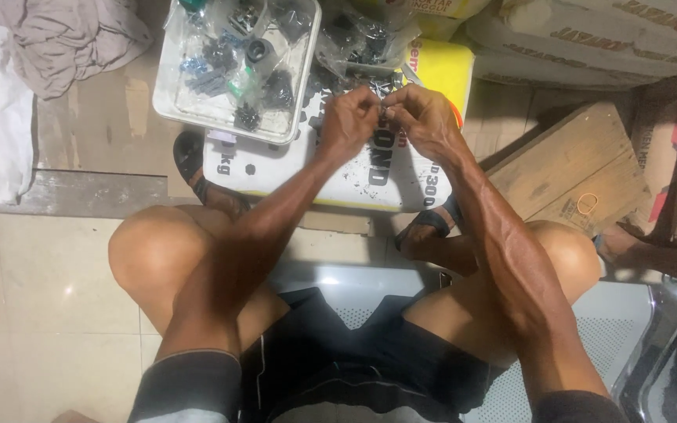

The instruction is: Sorting small black plastic components from a pile into a white plastic tray

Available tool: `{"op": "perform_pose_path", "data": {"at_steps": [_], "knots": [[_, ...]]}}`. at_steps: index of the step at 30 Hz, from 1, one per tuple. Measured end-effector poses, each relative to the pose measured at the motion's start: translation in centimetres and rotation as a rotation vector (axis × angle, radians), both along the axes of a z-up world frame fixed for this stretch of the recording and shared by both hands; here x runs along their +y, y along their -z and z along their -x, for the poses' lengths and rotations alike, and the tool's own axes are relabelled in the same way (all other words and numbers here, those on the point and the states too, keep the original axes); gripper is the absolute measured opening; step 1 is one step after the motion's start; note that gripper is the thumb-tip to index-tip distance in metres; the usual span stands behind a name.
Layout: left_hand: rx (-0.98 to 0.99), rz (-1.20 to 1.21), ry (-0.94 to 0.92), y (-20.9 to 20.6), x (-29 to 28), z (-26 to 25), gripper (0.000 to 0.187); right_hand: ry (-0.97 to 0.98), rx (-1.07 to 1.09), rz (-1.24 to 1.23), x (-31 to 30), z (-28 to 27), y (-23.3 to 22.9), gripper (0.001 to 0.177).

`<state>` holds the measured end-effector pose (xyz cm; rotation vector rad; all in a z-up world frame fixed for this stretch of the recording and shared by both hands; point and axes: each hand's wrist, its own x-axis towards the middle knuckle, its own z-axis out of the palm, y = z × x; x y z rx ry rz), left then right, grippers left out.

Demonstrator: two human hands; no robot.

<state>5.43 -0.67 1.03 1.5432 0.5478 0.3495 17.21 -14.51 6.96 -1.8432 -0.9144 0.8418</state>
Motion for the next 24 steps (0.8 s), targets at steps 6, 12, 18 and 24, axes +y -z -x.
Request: {"op": "perform_pose_path", "data": {"at_steps": [6,12,18,24], "knots": [[-0.110,-0.045,-0.013,3.2,-0.8,-2.0,0.018,-0.019,-0.275,0.015,0.4,-0.4,1.6,0.017],[-0.034,-0.404,-0.118,5.7,-1.7,-2.0,0.015,-0.002,-0.528,0.325,0.3,-0.8,4.1,0.010],[0.321,-0.006,-0.171,4.7,-1.2,-0.6,0.015,0.065,-0.364,0.409,-0.8,-3.3,6.1,0.023],[0.473,-0.076,-0.094,4.1,-1.2,0.7,0.027,0.374,-0.483,0.231,-2.8,-7.8,9.5,0.020]]}}
